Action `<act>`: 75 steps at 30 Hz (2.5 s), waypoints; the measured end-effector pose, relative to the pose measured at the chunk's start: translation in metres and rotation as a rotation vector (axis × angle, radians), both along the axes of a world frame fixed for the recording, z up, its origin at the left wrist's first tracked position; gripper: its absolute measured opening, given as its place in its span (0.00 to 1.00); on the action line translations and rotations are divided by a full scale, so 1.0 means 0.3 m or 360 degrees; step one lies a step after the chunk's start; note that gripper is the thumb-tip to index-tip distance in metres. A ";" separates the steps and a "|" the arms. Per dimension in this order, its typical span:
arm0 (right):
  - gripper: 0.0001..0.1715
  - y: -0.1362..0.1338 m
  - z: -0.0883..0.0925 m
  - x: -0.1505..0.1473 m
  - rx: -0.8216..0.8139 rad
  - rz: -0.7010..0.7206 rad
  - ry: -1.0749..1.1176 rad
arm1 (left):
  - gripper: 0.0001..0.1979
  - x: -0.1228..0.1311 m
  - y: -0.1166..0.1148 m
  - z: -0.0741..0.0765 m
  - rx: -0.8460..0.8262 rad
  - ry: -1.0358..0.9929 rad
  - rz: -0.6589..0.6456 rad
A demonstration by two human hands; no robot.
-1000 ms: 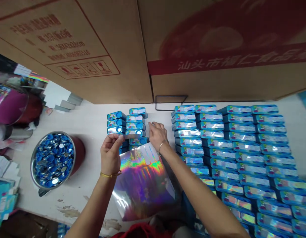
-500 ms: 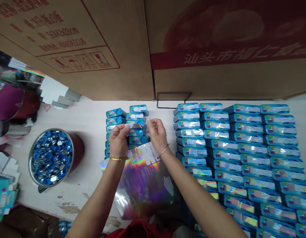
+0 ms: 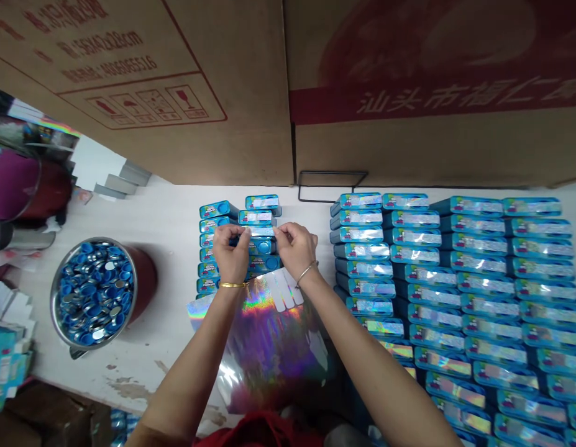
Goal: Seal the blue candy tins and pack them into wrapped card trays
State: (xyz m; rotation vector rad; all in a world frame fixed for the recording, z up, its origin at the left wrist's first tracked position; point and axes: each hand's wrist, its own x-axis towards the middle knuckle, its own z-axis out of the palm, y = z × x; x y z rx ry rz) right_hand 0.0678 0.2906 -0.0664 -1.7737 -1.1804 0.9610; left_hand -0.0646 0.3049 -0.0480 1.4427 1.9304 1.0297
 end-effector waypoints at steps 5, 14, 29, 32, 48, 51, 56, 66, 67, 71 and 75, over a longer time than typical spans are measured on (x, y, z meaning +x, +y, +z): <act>0.16 0.019 -0.048 0.006 -0.0061 0.0079 -0.0168 | 0.03 0.017 0.008 -0.018 -0.0120 0.0547 0.0016; 0.19 -0.070 -0.035 -0.005 -0.0042 0.0209 -0.0287 | 0.14 0.001 -0.041 0.021 -0.0187 0.0934 -0.0355; 0.21 -0.284 0.153 0.043 0.0177 0.0948 -0.0856 | 0.11 -0.148 -0.255 0.187 -0.0483 0.0897 -0.1301; 0.13 -0.322 0.148 0.022 0.0168 0.1081 -0.1022 | 0.08 -0.147 -0.308 0.183 -0.0519 0.0961 -0.1291; 0.16 -0.343 0.054 0.017 -0.0127 0.0687 -0.0603 | 0.12 -0.138 -0.372 0.116 0.0192 0.1221 -0.1415; 0.16 -0.351 0.034 0.014 -0.0148 0.0606 -0.0557 | 0.10 -0.149 -0.420 0.124 0.0214 0.1121 -0.1416; 0.17 -0.359 0.061 0.010 -0.0044 0.0649 -0.0532 | 0.12 -0.155 -0.436 0.150 0.0109 0.0942 -0.1232; 0.18 -0.352 0.051 -0.020 -0.0068 0.0499 -0.0552 | 0.07 -0.142 -0.423 0.144 0.0249 0.1008 -0.1334; 0.18 -0.350 0.045 -0.019 -0.0073 0.0512 -0.0592 | 0.06 -0.147 -0.443 0.165 0.0215 0.0932 -0.1363; 0.20 -0.356 0.053 -0.005 -0.0047 0.0601 -0.0785 | 0.01 -0.166 -0.487 0.278 0.0010 0.0384 -0.1189; 0.25 -0.382 0.124 0.000 0.0138 0.0478 -0.0609 | 0.08 -0.141 -0.418 0.327 -0.0170 -0.0345 -0.0370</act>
